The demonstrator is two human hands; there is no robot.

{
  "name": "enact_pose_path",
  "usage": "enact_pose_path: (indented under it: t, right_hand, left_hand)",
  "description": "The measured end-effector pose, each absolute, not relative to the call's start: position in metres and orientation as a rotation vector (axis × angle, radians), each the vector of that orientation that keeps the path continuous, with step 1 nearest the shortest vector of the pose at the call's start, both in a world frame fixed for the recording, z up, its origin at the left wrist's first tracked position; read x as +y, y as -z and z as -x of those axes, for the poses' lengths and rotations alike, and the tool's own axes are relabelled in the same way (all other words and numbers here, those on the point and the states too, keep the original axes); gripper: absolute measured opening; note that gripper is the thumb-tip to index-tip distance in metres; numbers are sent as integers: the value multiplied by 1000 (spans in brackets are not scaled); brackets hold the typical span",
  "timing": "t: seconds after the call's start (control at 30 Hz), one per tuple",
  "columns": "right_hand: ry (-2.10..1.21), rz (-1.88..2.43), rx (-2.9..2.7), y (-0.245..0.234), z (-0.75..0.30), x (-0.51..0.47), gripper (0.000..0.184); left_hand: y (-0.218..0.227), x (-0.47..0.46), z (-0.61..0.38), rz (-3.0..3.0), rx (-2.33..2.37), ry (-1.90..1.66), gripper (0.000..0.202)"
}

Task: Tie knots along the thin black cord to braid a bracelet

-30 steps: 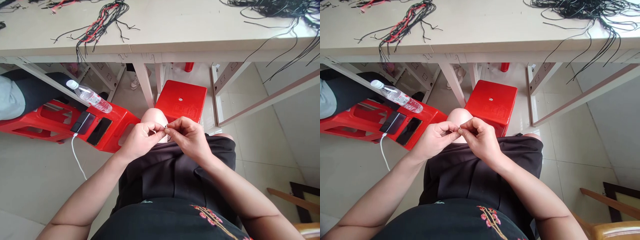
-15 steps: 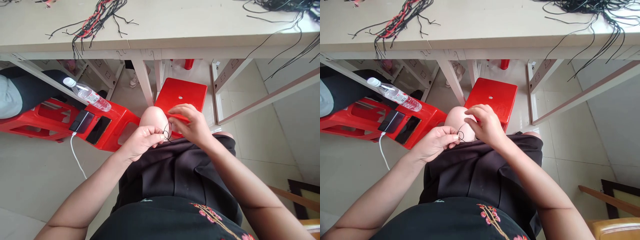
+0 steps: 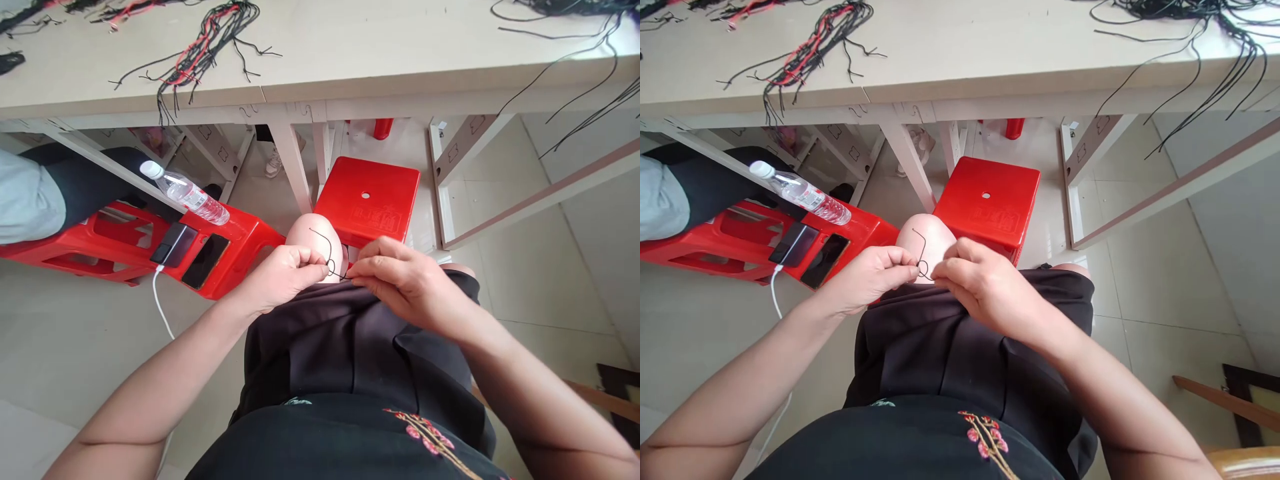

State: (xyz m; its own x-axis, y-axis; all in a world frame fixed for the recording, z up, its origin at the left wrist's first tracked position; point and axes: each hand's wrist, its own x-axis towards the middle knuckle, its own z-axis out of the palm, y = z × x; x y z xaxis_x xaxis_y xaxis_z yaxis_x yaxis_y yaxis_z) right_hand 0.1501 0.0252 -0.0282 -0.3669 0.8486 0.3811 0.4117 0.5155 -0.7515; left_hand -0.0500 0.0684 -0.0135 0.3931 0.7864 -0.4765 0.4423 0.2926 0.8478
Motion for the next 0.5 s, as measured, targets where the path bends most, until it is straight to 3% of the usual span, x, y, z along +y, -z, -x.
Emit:
enact_pose_path:
  t: [0.1,0.33,0.5]
  right_hand:
    - [-861,952,-1968,17,-153,43,13]
    - [-1788,735,-1256,58,-138,56,15]
    - [-1964,740,-845,70,-129,42,20]
  left_hand:
    - [12,64,46,-1423,1112,-194,13]
    - [7,58,45,-1411,1039,-267,12]
    - [12,61,46,-1315,1063,-459,12]
